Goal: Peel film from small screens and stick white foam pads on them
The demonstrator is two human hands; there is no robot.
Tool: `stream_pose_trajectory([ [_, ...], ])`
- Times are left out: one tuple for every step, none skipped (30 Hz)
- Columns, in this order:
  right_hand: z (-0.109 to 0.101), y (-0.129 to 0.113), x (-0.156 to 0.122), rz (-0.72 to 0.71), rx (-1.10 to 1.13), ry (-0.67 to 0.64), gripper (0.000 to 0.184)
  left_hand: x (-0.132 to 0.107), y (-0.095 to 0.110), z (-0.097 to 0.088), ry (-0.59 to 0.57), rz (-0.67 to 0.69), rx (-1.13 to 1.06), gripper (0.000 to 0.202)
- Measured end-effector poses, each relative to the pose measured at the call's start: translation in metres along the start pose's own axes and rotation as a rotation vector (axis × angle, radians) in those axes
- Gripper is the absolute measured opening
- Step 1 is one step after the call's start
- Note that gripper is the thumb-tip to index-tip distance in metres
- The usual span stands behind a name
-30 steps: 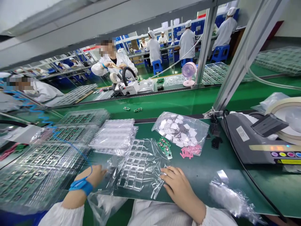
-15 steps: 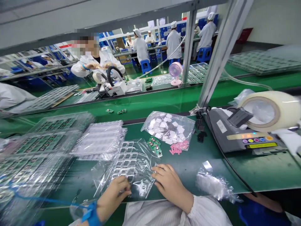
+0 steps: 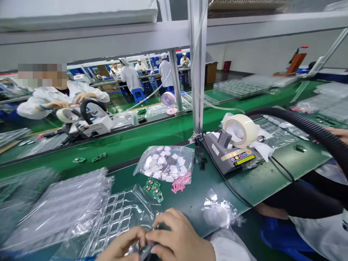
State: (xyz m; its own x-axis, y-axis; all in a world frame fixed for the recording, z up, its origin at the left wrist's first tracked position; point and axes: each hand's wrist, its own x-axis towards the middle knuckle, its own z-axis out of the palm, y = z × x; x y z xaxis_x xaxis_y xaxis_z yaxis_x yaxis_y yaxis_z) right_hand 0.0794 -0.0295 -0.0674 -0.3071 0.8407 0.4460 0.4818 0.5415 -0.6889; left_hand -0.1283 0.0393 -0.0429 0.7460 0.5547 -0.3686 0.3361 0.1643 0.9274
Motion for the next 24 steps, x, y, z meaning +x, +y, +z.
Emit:
stream_pose_trajectory([
  [-0.006,-0.001,0.000,-0.035,-0.002,0.038,0.021,0.013,0.005,0.009,-0.048,0.022,-0.115,0.035],
  [-0.011,0.000,-0.001,-0.055,-0.008,0.077,0.019,0.025,0.008,0.018,-0.095,0.035,-0.232,0.039],
  [-0.015,0.002,-0.003,-0.057,-0.015,0.117,0.019,0.035,0.011,0.025,-0.135,0.034,-0.339,0.041],
  [-0.019,0.004,-0.004,-0.051,-0.025,0.157,0.018,0.043,0.013,0.032,-0.160,0.029,-0.440,0.044],
  [-0.023,0.006,-0.006,-0.042,-0.043,0.195,0.017,0.051,0.014,0.038,-0.165,0.015,-0.532,0.046],
  [-0.027,0.008,-0.008,-0.033,-0.073,0.232,0.015,0.057,0.014,0.043,-0.148,-0.006,-0.622,0.047],
  [-0.031,0.008,-0.010,-0.034,-0.116,0.267,0.014,0.064,0.015,0.049,-0.113,-0.031,-0.717,0.047],
  [-0.035,0.009,-0.012,-0.047,-0.168,0.297,0.015,0.069,0.014,0.054,-0.072,-0.061,-0.818,0.047],
  [-0.039,0.009,-0.014,-0.068,-0.218,0.316,0.017,0.075,0.015,0.059,-0.037,-0.093,-0.915,0.045],
  [-0.043,0.011,-0.015,-0.084,-0.255,0.316,0.018,0.080,0.015,0.064,-0.008,-0.121,-0.999,0.042],
  [-0.048,0.014,-0.015,-0.084,-0.278,0.297,0.019,0.085,0.016,0.068,0.018,-0.144,-1.067,0.041],
  [-0.053,0.020,-0.015,-0.043,-0.307,0.261,0.019,0.090,0.017,0.070,0.043,-0.160,-1.113,0.040],
  [-0.059,0.028,-0.013,0.039,-0.347,0.218,0.019,0.094,0.019,0.071,0.076,-0.169,-1.139,0.042],
  [-0.065,0.040,-0.010,0.150,-0.396,0.183,0.020,0.097,0.022,0.072,0.115,-0.171,-1.143,0.043],
  [-0.071,0.054,-0.005,0.295,-0.468,0.150,0.023,0.099,0.025,0.071,0.158,-0.162,-1.129,0.045],
  [-0.076,0.069,0.000,0.417,-0.527,0.150,0.027,0.101,0.028,0.070,0.196,-0.147,-1.094,0.044],
  [-0.081,0.086,0.007,0.489,-0.561,0.156,0.030,0.102,0.032,0.069,0.218,-0.134,-1.042,0.041],
  [-0.086,0.102,0.014,0.558,-0.596,0.150,0.029,0.103,0.035,0.069,0.227,-0.121,-0.985,0.037],
  [-0.089,0.116,0.020,0.621,-0.628,0.134,0.027,0.104,0.039,0.069,0.223,-0.112,-0.932,0.034],
  [-0.091,0.129,0.026,0.672,-0.654,0.114,0.025,0.105,0.042,0.070,0.213,-0.110,-0.888,0.032],
  [-0.092,0.139,0.031,0.715,-0.677,0.092,0.022,0.106,0.045,0.071,0.201,-0.117,-0.861,0.032],
  [-0.092,0.147,0.034,0.746,-0.696,0.071,0.021,0.107,0.048,0.074,0.186,-0.139,-0.855,0.034],
  [-0.092,0.152,0.036,0.767,-0.712,0.052,0.020,0.110,0.051,0.076,0.169,-0.171,-0.867,0.036],
  [-0.092,0.155,0.037,0.779,-0.723,0.037,0.020,0.113,0.054,0.079,0.156,-0.215,-0.890,0.038],
])
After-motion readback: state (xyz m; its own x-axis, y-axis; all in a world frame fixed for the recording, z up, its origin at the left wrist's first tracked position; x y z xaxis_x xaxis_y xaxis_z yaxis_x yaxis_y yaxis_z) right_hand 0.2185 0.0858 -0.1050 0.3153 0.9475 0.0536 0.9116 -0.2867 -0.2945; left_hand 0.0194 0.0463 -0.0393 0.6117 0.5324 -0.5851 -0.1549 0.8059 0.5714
